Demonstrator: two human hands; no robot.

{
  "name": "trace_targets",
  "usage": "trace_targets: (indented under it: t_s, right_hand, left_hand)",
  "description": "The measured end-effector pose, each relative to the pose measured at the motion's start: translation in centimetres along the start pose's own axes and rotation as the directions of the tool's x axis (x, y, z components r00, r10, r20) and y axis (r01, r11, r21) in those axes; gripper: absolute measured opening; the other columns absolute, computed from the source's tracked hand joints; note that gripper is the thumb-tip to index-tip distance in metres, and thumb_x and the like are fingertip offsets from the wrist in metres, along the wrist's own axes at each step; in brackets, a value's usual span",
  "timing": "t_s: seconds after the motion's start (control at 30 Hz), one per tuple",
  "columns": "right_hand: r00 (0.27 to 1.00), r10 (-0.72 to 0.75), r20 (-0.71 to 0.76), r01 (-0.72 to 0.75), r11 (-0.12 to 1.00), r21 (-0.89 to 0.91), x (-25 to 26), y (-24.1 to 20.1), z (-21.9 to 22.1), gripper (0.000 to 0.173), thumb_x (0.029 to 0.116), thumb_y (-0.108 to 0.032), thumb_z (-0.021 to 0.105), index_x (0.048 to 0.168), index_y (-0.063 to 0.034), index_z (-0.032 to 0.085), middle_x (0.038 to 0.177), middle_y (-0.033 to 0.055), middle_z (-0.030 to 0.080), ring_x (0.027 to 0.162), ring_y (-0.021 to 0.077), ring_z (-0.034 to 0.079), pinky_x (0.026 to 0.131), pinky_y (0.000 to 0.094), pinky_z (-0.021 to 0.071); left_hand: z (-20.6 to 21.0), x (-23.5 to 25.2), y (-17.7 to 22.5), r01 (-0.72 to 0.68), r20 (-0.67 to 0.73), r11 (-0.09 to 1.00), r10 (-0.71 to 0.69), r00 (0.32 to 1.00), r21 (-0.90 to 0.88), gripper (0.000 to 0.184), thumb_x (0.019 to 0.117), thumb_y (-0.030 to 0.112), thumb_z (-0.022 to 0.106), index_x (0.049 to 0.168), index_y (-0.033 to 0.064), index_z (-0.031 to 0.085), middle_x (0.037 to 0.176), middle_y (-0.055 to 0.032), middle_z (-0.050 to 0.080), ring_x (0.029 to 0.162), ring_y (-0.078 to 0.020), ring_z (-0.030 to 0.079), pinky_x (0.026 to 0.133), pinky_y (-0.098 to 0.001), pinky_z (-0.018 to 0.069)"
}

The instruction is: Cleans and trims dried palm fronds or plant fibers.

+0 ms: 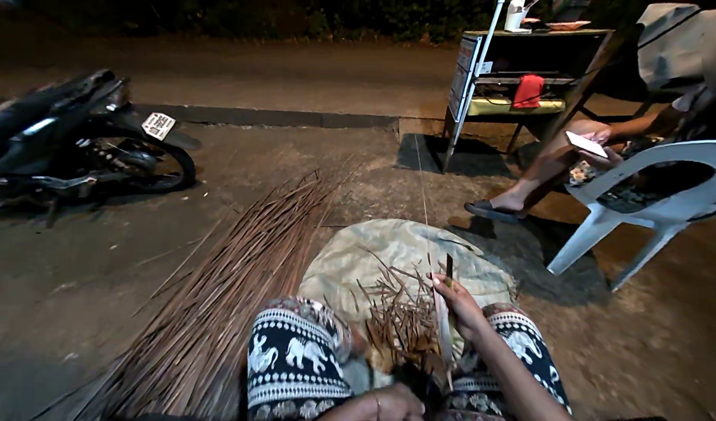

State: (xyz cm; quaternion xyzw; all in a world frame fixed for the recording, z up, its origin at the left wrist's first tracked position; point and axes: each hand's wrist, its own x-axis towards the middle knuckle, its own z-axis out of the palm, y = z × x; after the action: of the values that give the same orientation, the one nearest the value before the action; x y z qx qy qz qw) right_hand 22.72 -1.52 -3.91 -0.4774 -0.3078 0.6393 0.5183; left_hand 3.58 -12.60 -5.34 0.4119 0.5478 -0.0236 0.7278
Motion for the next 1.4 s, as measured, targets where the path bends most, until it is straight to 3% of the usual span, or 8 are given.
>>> trace_targets:
  t_s: [0.1, 0.27, 0.47, 0.57, 0.63, 0.77, 1.0, 1.4]
  right_hand:
    - [0.995, -0.052, 0.087, 0.055, 0.998, -0.025, 2.0, -1.3, 2.3, 0.018, 0.1038, -0.006, 0.055, 0.117, -0.0012, 0.066, 0.095, 0.0033, 0.071, 0.071, 0.0050, 0.063, 0.063, 0.0203, 0.0528]
    - [0.947, -0.170, 0.273, 0.250, 0.922, -0.295, 5.5, -0.8, 4.7, 0.018, 0.0922, -0.003, 0.069, 0.110, 0.0013, 0.071, 0.084, -0.0006, 0.069, 0.062, -0.0002, 0.057, 0.057, 0.0178, 0.0483]
    - [0.828, -0.265, 0.494, 0.538, 0.623, -0.568, 7.8, 2.5, 2.9, 0.019, 0.0866, -0.011, 0.077, 0.102, -0.0005, 0.077, 0.098, 0.0115, 0.072, 0.091, 0.0172, 0.067, 0.086, 0.0367, 0.0551]
    - [0.791, -0.415, 0.449, 0.603, 0.411, -0.684, 7.4, 2.3, 2.3, 0.036, 0.0837, -0.008, 0.075, 0.119, -0.0074, 0.076, 0.108, 0.0206, 0.070, 0.088, 0.0369, 0.070, 0.075, 0.0583, 0.0566]
    - [0.689, -0.622, 0.372, 0.653, 0.309, -0.692, 7.7, 2.9, 2.5, 0.044, 0.0926, -0.033, 0.067, 0.127, -0.0063, 0.070, 0.105, 0.0173, 0.069, 0.078, 0.0274, 0.068, 0.065, 0.0467, 0.0567]
    - [0.659, -0.679, 0.324, 0.713, 0.426, -0.557, 7.9, 3.8, 4.2, 0.070, 0.1062, -0.057, 0.036, 0.131, 0.0046, 0.059, 0.110, 0.0161, 0.069, 0.092, 0.0151, 0.066, 0.082, 0.0340, 0.0553]
    - [0.887, -0.390, 0.248, 0.462, 0.772, -0.436, 5.4, 4.7, 6.5, 0.047, 0.1070, -0.026, 0.038, 0.136, 0.0039, 0.059, 0.101, 0.0084, 0.070, 0.081, 0.0049, 0.060, 0.075, 0.0247, 0.0509]
    - [0.878, -0.380, 0.291, 0.475, 0.763, -0.438, 5.0, 4.5, 6.1, 0.041, 0.1069, -0.027, 0.044, 0.126, 0.0014, 0.067, 0.087, 0.0050, 0.067, 0.073, 0.0060, 0.059, 0.072, 0.0276, 0.0519]
  left_hand:
    - [-4.8, -0.7, 5.2, -0.258, -0.238, 0.935, 0.201, 0.950, -0.243, 0.038, 0.1096, 0.018, 0.043, 0.143, -0.0008, 0.046, 0.133, -0.0223, 0.059, 0.113, -0.0348, 0.063, 0.092, -0.0557, 0.0526]
    - [-13.8, -2.5, 13.7, -0.591, -0.505, 0.806, 0.495, 0.707, -0.038, 0.040, 0.1063, 0.010, 0.054, 0.144, -0.0037, 0.048, 0.136, -0.0201, 0.061, 0.114, -0.0245, 0.065, 0.096, -0.0390, 0.0532]
    - [-16.8, -1.0, 12.3, -0.692, -0.459, 0.720, 0.632, 0.624, 0.052, 0.013, 0.0949, -0.003, 0.066, 0.107, -0.0070, 0.065, 0.095, -0.0074, 0.073, 0.080, -0.0109, 0.073, 0.081, -0.0288, 0.0617]
    - [-16.3, -0.3, 11.8, -0.724, -0.547, 0.684, 0.643, 0.537, 0.094, 0.007, 0.0909, -0.007, 0.068, 0.098, -0.0066, 0.069, 0.088, -0.0055, 0.074, 0.077, -0.0094, 0.072, 0.080, -0.0274, 0.0619]
    - [-16.0, -0.3, 11.9, -0.757, -0.648, 0.651, 0.602, 0.466, 0.061, 0.008, 0.0903, -0.008, 0.068, 0.098, -0.0070, 0.068, 0.089, -0.0068, 0.075, 0.077, -0.0112, 0.074, 0.078, -0.0280, 0.0630]
    - [-15.5, -0.9, 12.2, -0.829, -0.809, 0.554, 0.449, 0.379, -0.081, 0.011, 0.0884, -0.014, 0.068, 0.097, -0.0070, 0.066, 0.087, -0.0085, 0.076, 0.076, -0.0144, 0.075, 0.077, -0.0289, 0.0637]
    - [-13.0, 0.3, 12.0, -0.900, -0.790, 0.436, 0.551, 0.268, -0.001, 0.015, 0.0828, -0.017, 0.071, 0.086, -0.0029, 0.068, 0.090, -0.0087, 0.079, 0.082, -0.0152, 0.077, 0.081, -0.0302, 0.0637]
    - [-11.5, 1.1, 11.5, -0.870, -0.759, 0.488, 0.591, 0.273, 0.067, 0.014, 0.0823, -0.018, 0.070, 0.088, -0.0053, 0.070, 0.089, -0.0077, 0.079, 0.079, -0.0119, 0.077, 0.078, -0.0270, 0.0635]
